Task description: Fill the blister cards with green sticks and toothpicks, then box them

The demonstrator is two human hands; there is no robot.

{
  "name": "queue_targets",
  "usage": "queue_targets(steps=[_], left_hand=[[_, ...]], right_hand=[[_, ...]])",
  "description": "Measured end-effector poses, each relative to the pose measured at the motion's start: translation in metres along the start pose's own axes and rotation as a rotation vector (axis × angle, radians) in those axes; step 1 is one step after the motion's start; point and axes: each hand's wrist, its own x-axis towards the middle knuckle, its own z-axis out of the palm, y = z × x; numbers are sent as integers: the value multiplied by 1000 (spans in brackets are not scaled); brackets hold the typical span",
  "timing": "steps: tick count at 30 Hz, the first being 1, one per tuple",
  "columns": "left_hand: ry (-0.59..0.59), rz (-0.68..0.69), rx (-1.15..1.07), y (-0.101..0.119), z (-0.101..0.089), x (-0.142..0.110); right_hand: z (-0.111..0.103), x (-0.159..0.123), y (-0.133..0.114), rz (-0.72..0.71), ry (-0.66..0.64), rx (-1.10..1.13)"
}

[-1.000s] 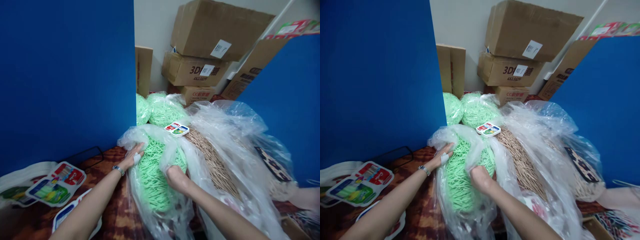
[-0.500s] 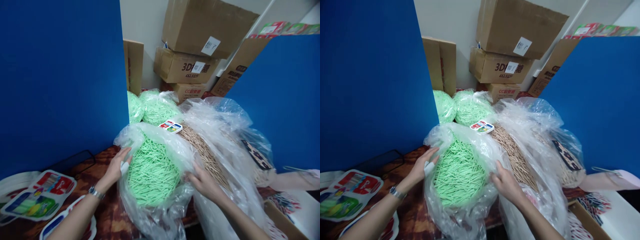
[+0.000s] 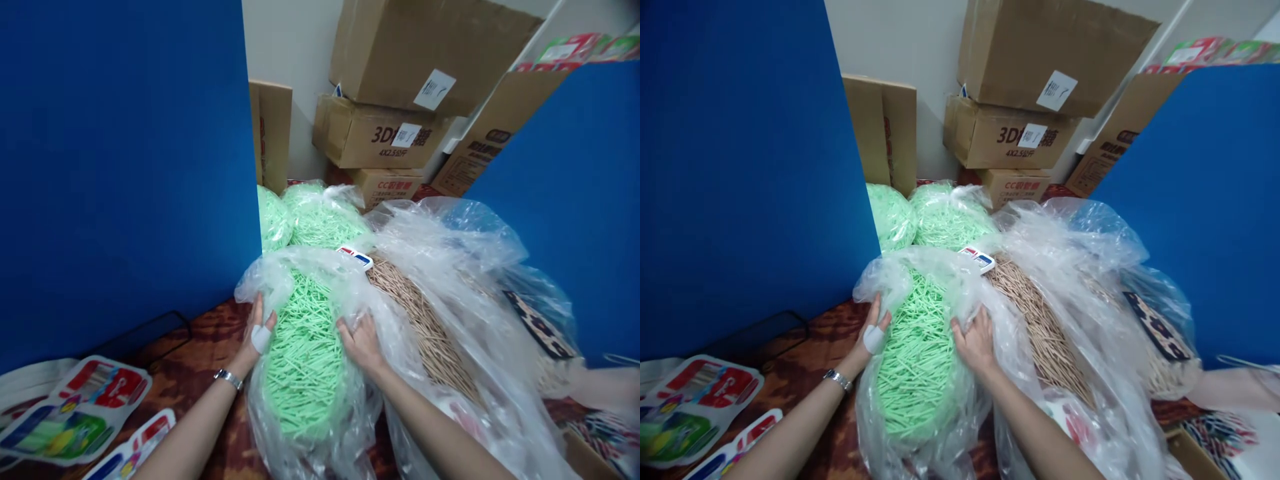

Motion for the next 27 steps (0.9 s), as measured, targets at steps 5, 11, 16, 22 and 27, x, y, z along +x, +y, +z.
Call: queue_targets(steps=[5,11,16,22,27], left_hand=[[-14,3,-48,4,15,17],[-19,32,-113,6,-8,6],[78,22,-142,5,4,-26],[145,13,-159,16,34,-19],[112,-21,-232,9,6,-48]], right_hand=[[1,18,-32,138,-9,-89],[0,18,-11,62,27,73],[13,3,3,1,178,267],[21,2,-17,83,223,235],[16,-10,8,-57,128,288]])
